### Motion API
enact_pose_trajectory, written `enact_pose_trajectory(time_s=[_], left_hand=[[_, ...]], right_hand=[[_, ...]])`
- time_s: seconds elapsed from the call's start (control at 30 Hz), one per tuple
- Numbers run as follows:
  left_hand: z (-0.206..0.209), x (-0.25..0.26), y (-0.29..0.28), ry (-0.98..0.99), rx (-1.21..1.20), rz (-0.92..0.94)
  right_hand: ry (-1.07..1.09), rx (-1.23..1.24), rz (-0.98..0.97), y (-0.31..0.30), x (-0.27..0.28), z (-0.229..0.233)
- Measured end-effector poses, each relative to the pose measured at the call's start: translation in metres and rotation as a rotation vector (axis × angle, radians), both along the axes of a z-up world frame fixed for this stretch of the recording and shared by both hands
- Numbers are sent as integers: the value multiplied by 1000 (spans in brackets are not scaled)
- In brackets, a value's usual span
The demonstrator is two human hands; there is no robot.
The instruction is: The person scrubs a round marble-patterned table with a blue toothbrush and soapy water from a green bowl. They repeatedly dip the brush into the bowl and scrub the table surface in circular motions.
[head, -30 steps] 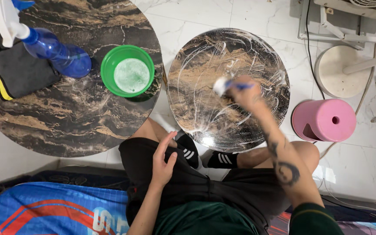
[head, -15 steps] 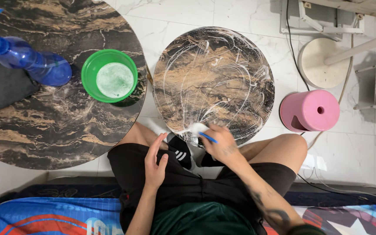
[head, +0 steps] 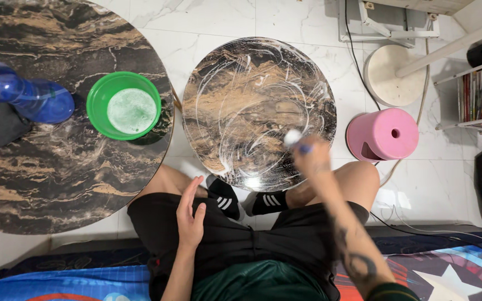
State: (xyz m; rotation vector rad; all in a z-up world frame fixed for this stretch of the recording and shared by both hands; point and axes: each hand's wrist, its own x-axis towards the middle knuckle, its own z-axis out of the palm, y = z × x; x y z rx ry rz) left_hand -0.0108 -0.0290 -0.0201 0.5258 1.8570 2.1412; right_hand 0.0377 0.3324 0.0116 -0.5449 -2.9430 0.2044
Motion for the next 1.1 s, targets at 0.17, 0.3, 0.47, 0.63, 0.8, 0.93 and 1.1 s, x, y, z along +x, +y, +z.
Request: enact_pose_trajectory(time_s=[0.17, 0.3, 0.47, 0.63, 0.8, 0.93, 1.1], left_hand=[[5, -7, 13, 0, 21, -43], [15, -16, 22, 27, 10, -82], [25, -23, 33, 47, 21, -71], [27, -30, 35, 41, 64, -39], [30, -40, 29, 24, 42, -14], [34, -45, 23, 51, -4, 1], [32, -44, 26, 50, 16, 24]], right_hand=[[163, -395, 362, -92, -13, -14], [-41, -363, 116, -17, -104, -33], [223, -62, -43, 61, -163, -5], [-504, 492, 556, -36, -139, 3], [-182, -238, 844, -29, -142, -3], [-63, -246, 173, 49, -227, 4], [-16, -520, -86, 30, -255, 25]])
